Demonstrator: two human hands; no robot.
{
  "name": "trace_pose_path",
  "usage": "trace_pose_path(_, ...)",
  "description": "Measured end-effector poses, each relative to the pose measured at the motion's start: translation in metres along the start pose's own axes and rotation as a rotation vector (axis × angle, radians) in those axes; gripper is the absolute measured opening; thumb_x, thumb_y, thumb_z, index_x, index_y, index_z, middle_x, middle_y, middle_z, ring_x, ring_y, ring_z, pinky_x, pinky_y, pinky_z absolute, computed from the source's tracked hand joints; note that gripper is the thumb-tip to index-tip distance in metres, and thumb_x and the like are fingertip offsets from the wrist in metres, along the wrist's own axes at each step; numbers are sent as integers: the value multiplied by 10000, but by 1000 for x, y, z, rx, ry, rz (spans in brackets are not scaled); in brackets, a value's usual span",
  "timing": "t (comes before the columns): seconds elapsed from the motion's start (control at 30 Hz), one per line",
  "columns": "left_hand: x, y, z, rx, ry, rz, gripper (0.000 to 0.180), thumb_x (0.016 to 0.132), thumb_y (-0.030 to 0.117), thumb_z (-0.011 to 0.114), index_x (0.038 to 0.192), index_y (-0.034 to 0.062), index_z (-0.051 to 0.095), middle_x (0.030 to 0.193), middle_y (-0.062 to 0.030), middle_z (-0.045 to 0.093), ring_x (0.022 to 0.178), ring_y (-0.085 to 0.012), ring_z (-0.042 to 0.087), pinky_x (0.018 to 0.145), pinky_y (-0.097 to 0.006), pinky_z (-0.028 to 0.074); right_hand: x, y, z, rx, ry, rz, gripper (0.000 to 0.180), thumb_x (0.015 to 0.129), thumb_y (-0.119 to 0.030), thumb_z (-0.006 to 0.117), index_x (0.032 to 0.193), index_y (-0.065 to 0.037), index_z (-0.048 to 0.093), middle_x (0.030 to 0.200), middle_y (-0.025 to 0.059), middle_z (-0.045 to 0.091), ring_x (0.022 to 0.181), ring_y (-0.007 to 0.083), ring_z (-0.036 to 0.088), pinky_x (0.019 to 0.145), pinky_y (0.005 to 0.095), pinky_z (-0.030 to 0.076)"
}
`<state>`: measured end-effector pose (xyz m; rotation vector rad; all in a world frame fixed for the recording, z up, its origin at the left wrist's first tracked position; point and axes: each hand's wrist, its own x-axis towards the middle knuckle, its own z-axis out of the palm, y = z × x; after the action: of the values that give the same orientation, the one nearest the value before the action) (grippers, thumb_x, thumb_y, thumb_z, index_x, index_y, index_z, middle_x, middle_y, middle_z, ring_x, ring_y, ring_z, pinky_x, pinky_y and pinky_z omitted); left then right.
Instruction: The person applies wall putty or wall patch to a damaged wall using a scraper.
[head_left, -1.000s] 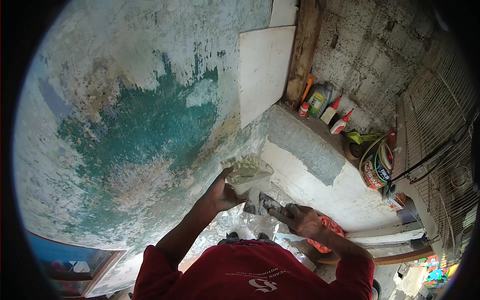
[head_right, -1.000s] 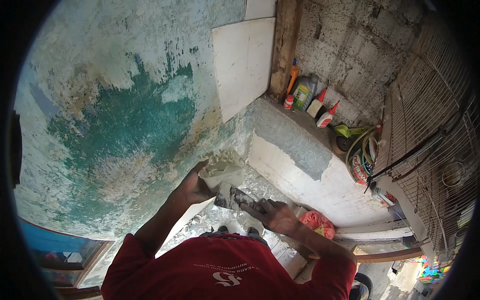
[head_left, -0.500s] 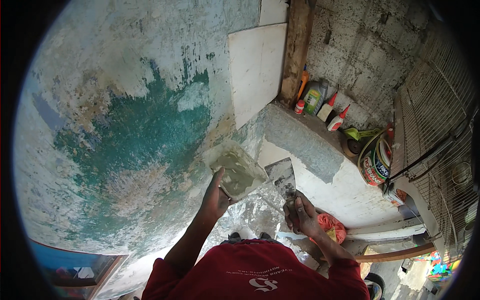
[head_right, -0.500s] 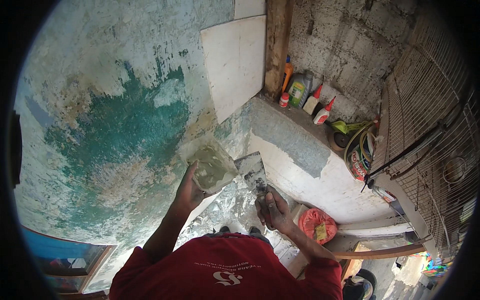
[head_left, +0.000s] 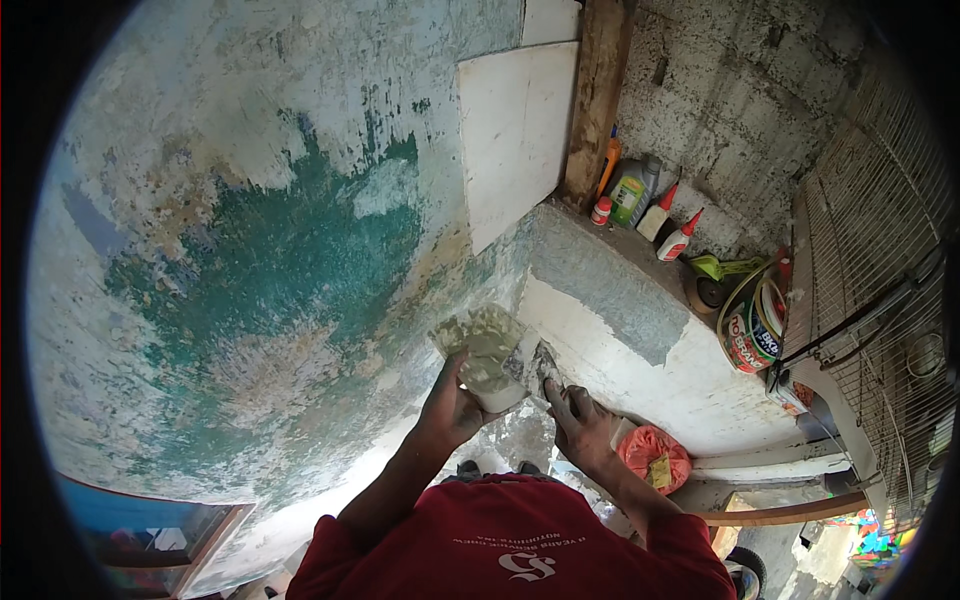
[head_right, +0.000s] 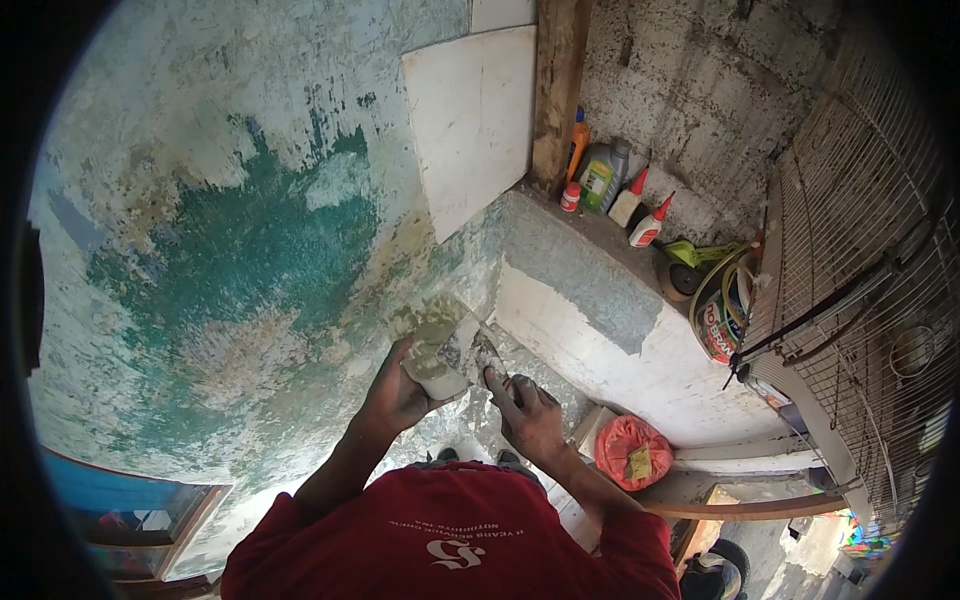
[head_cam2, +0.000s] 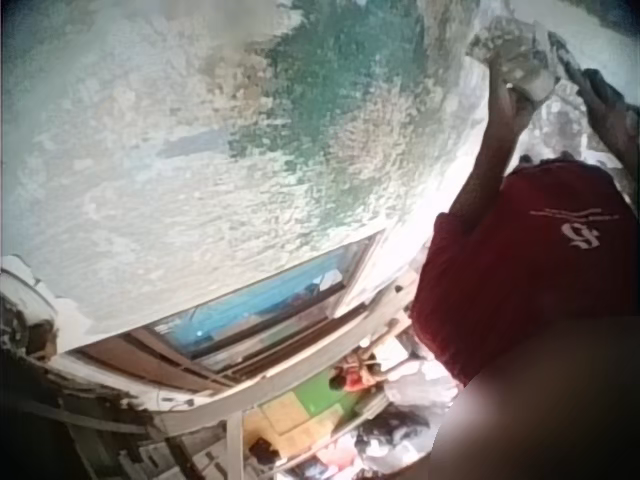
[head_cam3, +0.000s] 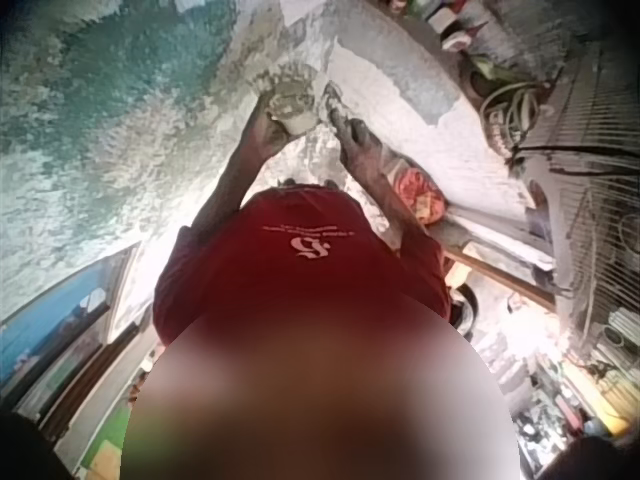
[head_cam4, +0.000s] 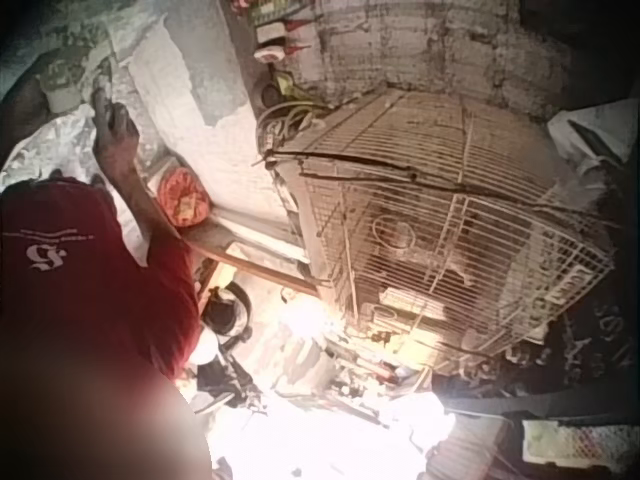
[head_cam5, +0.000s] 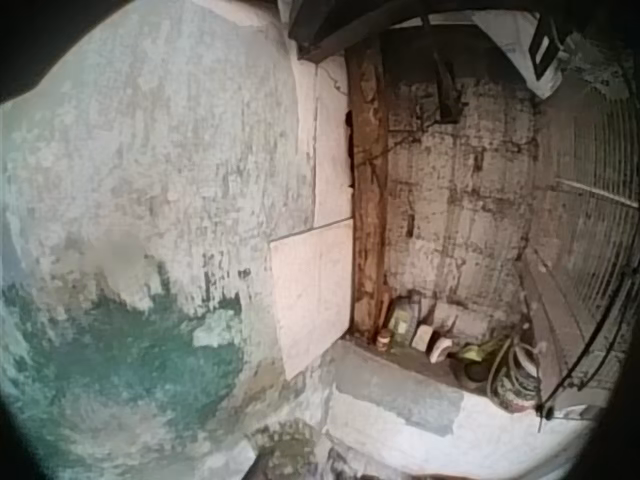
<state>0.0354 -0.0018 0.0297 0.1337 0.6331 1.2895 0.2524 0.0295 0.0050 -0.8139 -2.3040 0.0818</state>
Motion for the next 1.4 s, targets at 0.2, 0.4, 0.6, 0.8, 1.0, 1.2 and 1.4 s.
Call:
trace_pose_path(0.2,9,2,-14,-76,1,-42,548,928,497,448,1309,102,454,1272,-109,524,1148,-278,533,998,-467,422,-9,4,3,-22,-80,-67,681,696,-26,642,1341,-176,490,938,111,546,698,233,610,574,341,538)
trace_pose_path(0.4,18,18,-26,-56,-26,-29,599,921,510,459,1337,81,424,1306,-125,498,1172,-279,517,1000,-457,424,-10,5,-5,-22,-163,-115,696,682,-36,620,1351,-169,481,946,96,544,735,225,605,616,350,545)
trace_pose_path(0.6,11,35,-2,-44,8,40,632,926,515,447,1373,75,369,1357,-141,451,1212,-282,486,1016,-455,409,-25,17,-17,83,-152,-52,527,801,-108,597,1317,-140,496,876,95,537,715,227,587,616,331,527)
trace_pose_path(0.8,9,27,-1,54,103,152,615,929,481,460,1385,84,347,1359,-138,450,1230,-293,468,1019,-454,397,-18,15,-21,1211,-62,668,466,1018,-375,289,1197,17,466,619,42,462,520,118,466,487,244,405)
trace_pose_path(1.0,15,4,-14,285,127,326,597,913,415,532,1372,86,338,1309,-122,472,1218,-270,475,944,-452,443,-13,41,-40,831,-51,490,217,956,-27,375,1139,25,480,743,102,537,589,190,539,565,316,465)
trace_pose_path(1.2,11,-13,9,509,275,457,568,882,369,599,1314,105,340,1249,-103,474,1152,-263,521,853,-446,500,24,54,-86,52,-160,182,525,685,95,517,1198,-15,529,858,125,602,725,295,624,601,379,523)
trace_pose_path(1.4,22,-33,3,512,354,406,576,870,410,613,1269,95,342,1243,-131,467,1098,-270,544,769,-437,521,28,56,-91,-175,-394,-16,622,712,-6,513,1329,-76,475,785,80,547,633,230,593,527,343,501)
